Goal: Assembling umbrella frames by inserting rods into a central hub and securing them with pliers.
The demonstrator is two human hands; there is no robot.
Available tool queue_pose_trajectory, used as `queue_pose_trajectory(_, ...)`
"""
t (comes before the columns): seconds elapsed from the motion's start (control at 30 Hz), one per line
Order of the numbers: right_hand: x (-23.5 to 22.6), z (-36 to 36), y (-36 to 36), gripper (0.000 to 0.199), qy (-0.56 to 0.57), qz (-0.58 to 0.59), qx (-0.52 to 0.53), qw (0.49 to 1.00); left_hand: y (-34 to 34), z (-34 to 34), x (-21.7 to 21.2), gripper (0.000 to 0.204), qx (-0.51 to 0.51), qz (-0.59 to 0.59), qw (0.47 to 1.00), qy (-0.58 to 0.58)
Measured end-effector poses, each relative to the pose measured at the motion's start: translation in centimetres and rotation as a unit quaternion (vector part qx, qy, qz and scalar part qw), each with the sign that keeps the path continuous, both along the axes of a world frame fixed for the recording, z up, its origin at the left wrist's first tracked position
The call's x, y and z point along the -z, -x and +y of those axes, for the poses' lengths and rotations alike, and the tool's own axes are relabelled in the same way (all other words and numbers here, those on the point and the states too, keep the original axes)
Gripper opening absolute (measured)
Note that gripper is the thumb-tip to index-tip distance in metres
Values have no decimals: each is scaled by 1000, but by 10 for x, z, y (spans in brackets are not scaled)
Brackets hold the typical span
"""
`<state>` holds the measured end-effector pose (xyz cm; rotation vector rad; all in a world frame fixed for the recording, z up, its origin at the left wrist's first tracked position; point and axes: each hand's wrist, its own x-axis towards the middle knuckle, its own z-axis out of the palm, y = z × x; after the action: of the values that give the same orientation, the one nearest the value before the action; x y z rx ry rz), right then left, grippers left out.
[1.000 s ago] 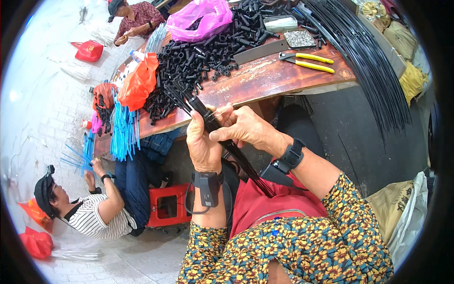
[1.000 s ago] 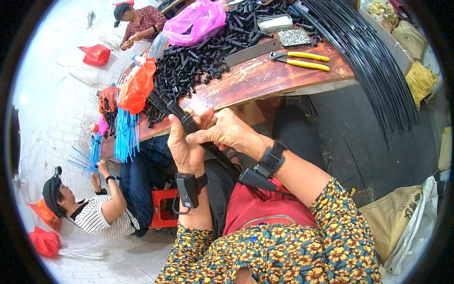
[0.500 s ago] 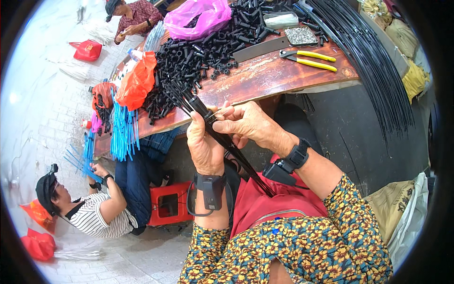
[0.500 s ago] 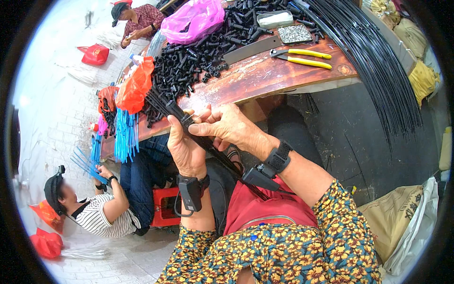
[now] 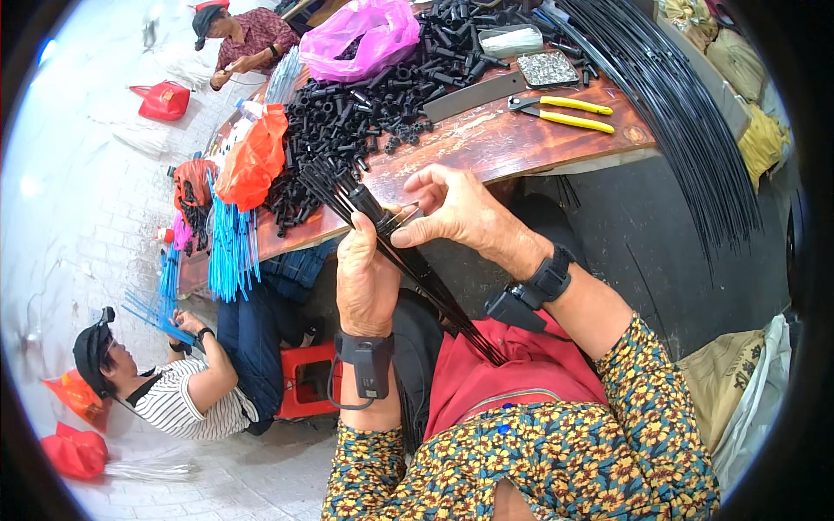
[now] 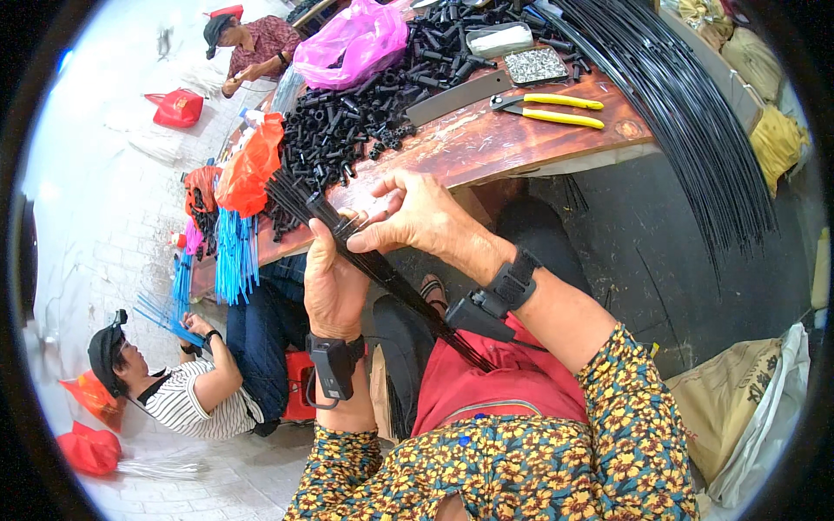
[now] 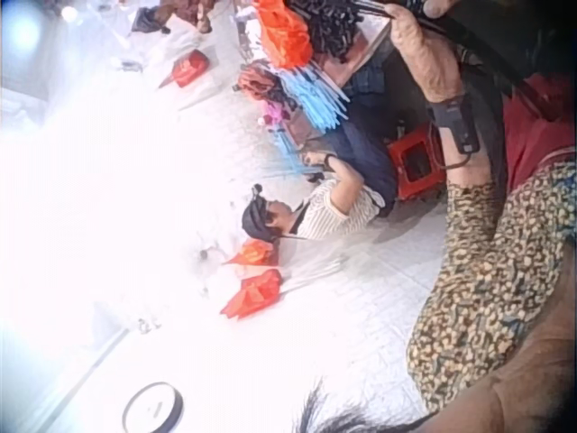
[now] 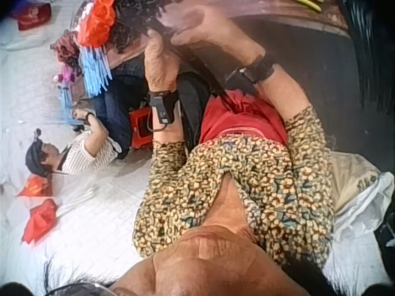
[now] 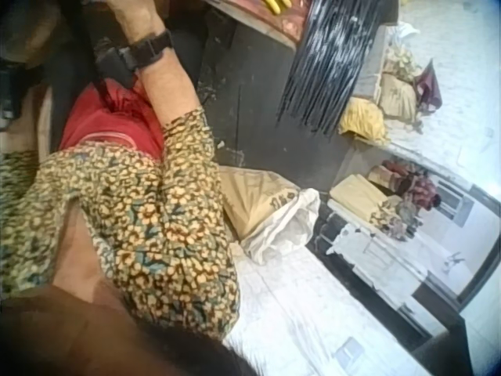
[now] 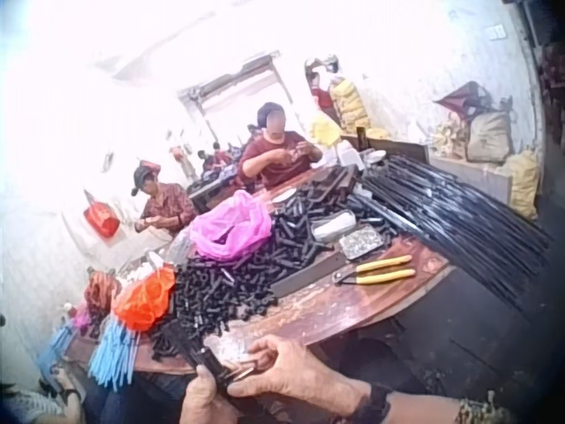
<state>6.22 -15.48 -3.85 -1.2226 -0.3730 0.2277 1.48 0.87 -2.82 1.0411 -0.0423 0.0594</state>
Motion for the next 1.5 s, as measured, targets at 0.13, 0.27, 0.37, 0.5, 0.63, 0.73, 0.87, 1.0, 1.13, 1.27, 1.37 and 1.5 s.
queue_pose_trajectory(0.13,-11,-16,-7,41,4,26,-145,989,6,-11,-14,50,98,25,995,-10)
queue_pose_trajectory(0.27,-7,-17,-12,22,-65,48,-217,973,3,-9,-1,60,141,13,990,-22)
queue_pose_trajectory(0.37,-1,-11,-14,19,-78,-21,-179,980,3,-21,-1,68,156,-24,987,23)
queue_pose_trajectory(0.5,2,-9,-12,18,-89,-112,-114,983,-1,-31,11,74,200,-82,973,80)
queue_pose_trajectory(0.63,11,-3,-13,19,-101,-127,-90,983,-5,-33,12,67,213,-99,967,99)
queue_pose_trajectory(0.73,5,-3,5,22,-97,-93,-50,990,4,-34,9,66,111,-69,989,69)
queue_pose_trajectory(0.87,-3,-10,20,29,-67,-57,-62,994,10,-41,4,68,21,-53,996,73)
queue_pose_trajectory(1.0,-16,-14,21,24,83,-233,20,969,14,-39,-2,65,25,-53,995,77)
queue_pose_trajectory(1.13,-22,-16,22,16,163,-351,65,920,17,-42,-5,65,-6,-33,999,38)
queue_pose_trajectory(1.27,-37,-19,24,17,43,-7,-163,986,19,-37,-3,66,42,-36,996,73)
queue_pose_trajectory(1.37,-27,-24,12,23,28,63,-198,978,23,-44,-10,67,35,-15,998,57)
queue_pose_trajectory(1.5,-27,-7,45,24,-28,74,-92,993,21,-33,1,64,14,-73,996,51)
